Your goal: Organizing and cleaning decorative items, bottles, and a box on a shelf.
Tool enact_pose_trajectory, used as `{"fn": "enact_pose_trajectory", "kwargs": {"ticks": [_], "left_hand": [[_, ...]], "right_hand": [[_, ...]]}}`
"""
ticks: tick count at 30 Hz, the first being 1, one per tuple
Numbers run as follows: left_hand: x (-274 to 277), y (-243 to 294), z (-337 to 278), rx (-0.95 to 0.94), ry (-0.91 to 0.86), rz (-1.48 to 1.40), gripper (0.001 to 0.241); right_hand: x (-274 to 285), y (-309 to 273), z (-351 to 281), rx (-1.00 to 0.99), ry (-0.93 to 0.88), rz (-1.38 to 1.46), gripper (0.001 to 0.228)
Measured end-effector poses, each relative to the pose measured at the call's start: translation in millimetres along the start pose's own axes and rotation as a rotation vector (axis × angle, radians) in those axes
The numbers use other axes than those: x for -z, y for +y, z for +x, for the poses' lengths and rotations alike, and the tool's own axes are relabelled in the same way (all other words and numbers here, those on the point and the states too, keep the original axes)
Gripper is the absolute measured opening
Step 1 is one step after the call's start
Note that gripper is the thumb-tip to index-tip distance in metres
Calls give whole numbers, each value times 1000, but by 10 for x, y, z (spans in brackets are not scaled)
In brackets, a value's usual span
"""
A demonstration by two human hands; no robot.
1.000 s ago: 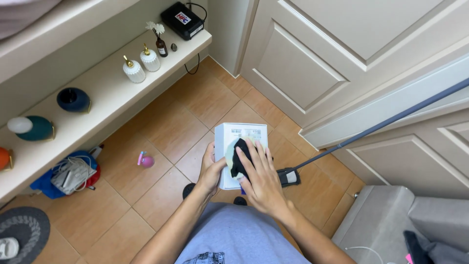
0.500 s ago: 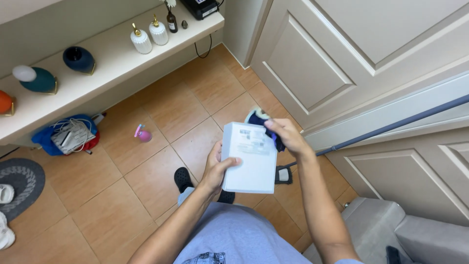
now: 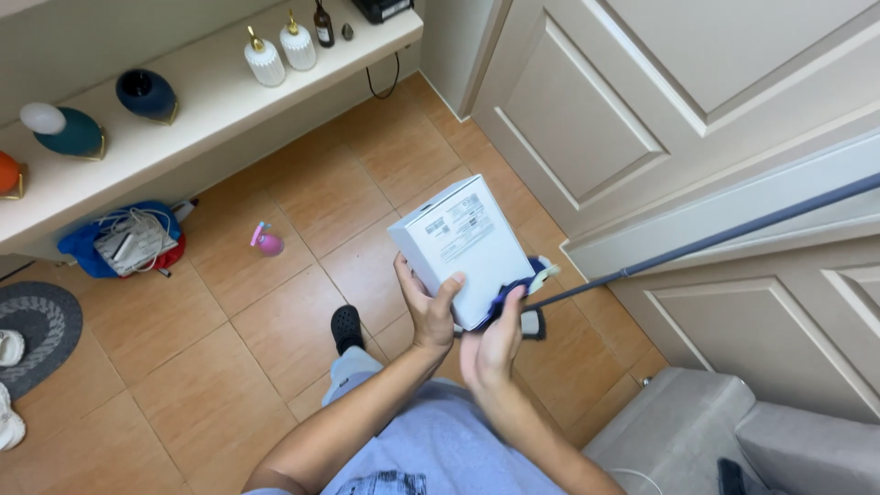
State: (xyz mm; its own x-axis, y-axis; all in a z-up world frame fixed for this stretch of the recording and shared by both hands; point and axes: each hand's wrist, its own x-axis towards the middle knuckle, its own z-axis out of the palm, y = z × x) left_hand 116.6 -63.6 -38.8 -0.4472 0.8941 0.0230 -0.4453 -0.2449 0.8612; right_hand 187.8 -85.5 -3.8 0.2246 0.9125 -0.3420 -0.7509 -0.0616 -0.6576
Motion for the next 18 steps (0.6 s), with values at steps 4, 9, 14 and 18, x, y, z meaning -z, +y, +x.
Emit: {"fn": "enact_pose_trajectory", "kwargs": {"ticks": [4,9,14,18], "left_hand": [[43,58,227,-26,60,9,91],[336,285,566,-30,59,-21,96],[592,767,664,-190,-147,315,97],[786,1071,877,-421,-349,651,105]], "right_hand": [[-21,10,-256,-151,-85,-121,54],[653,14,-105,-336,-381,-359,43],[705,-16,418,-486,-257,-395,44],[335,-161,648,-574,-293,-492,48]]}}
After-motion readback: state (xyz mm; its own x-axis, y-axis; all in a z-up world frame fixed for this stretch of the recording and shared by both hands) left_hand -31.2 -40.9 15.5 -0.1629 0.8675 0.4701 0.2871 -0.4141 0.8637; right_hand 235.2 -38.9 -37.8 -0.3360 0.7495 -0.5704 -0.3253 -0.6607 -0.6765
